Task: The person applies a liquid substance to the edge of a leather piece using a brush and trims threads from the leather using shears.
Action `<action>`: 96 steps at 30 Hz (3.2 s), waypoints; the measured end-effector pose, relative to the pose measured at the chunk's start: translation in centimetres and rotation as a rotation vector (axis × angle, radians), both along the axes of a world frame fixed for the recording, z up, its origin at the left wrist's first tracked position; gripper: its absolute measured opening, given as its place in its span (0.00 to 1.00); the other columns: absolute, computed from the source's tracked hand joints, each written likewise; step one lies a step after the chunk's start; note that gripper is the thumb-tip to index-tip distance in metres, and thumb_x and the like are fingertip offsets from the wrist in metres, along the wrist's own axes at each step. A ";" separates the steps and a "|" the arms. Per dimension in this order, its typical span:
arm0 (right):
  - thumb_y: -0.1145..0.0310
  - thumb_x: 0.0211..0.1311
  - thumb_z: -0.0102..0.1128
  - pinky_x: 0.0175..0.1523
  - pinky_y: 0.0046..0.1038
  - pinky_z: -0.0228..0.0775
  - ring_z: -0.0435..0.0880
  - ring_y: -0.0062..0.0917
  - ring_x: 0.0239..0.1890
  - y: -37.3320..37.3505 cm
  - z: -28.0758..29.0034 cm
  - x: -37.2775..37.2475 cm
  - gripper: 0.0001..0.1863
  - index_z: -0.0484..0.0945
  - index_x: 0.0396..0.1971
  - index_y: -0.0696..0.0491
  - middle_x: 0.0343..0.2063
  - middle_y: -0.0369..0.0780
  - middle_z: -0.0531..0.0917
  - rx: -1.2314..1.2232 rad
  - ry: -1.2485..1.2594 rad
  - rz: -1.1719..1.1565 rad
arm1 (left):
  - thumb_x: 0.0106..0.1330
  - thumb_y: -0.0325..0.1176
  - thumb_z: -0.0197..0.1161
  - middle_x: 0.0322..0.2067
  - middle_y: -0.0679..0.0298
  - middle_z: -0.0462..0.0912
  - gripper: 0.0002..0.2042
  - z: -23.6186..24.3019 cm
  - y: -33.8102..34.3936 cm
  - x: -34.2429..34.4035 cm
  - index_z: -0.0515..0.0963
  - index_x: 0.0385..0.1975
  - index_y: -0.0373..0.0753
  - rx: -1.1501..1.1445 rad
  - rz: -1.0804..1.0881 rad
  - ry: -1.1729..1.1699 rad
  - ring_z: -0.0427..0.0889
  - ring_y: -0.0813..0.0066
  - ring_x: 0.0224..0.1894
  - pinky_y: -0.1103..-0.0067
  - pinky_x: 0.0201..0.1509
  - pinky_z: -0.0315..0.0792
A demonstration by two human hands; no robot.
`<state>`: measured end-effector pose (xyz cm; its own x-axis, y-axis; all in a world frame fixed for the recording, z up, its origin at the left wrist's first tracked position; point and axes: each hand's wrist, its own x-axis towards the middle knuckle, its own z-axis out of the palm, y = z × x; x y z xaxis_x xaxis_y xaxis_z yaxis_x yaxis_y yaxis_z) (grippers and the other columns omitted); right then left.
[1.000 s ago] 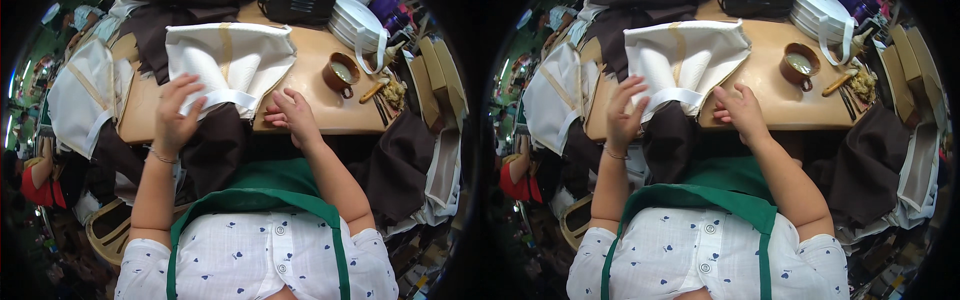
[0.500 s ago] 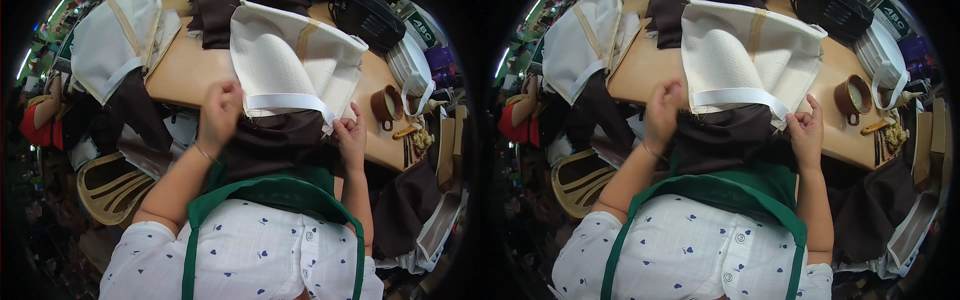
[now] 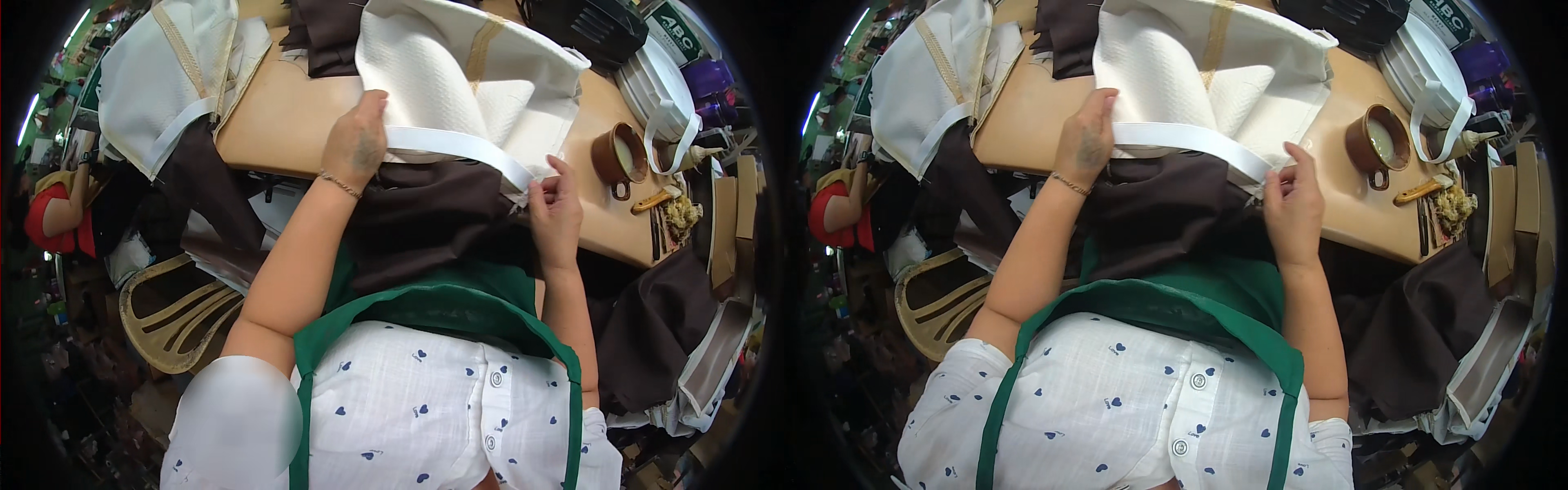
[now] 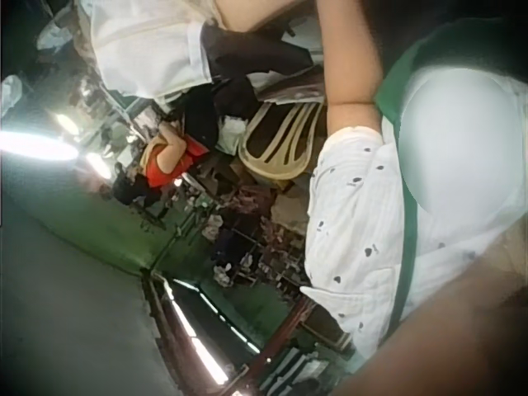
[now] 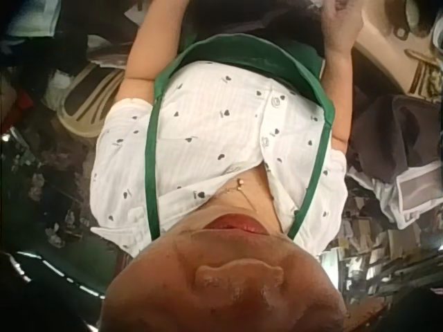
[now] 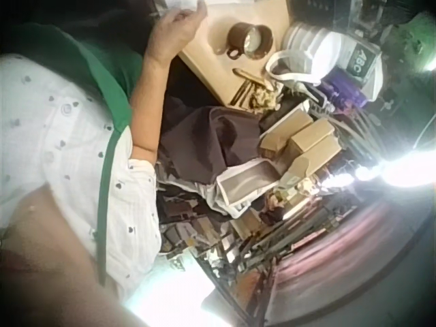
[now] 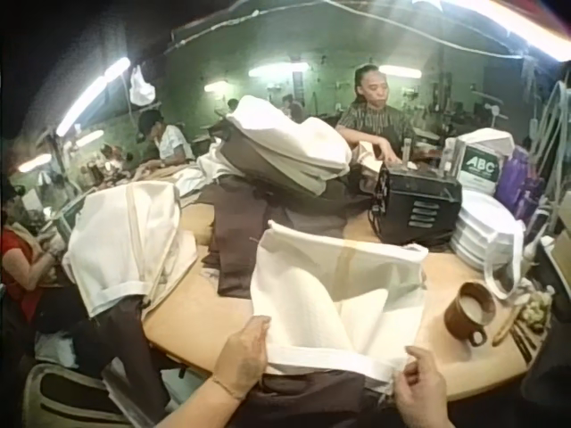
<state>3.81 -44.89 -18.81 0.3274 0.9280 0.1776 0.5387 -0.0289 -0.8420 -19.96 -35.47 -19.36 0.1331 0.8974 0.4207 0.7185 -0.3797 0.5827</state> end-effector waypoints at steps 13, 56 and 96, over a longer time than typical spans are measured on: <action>0.77 0.52 0.53 0.26 0.19 0.64 0.69 0.18 0.20 0.0 -0.4 -0.5 0.13 0.70 0.40 0.58 0.19 0.35 0.70 -0.013 -0.005 0.054 | 0.62 0.48 0.49 0.13 0.77 0.62 0.18 -0.2 -2.8 -7.3 0.73 0.31 0.37 -0.633 -0.069 -0.380 0.58 0.91 0.15 0.91 0.18 0.52; 0.64 0.48 0.59 0.36 0.32 0.67 0.74 0.37 0.31 3.7 10.9 -6.4 0.17 0.73 0.38 0.56 0.26 0.45 0.73 -0.124 -0.631 0.672 | 0.59 0.33 0.54 0.13 0.65 0.65 0.07 3.7 -4.3 -6.1 0.71 0.26 0.35 -0.485 -0.090 -0.085 0.62 0.79 0.16 0.82 0.20 0.59; 0.59 0.56 0.54 0.22 0.22 0.53 0.59 0.16 0.16 2.3 6.3 3.6 0.19 0.63 0.16 0.58 0.12 0.35 0.64 -0.090 -0.499 0.116 | 0.59 0.33 0.52 0.39 0.50 0.75 0.14 -3.4 -15.3 -19.0 0.72 0.43 0.36 -0.897 -0.082 0.531 0.76 0.58 0.40 0.73 0.43 0.70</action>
<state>7.41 -42.57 -12.47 0.1172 0.9721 0.2031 0.8778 -0.0058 -0.4791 -38.96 -50.77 -22.80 0.1806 0.8315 -0.5253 0.9562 -0.0233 0.2918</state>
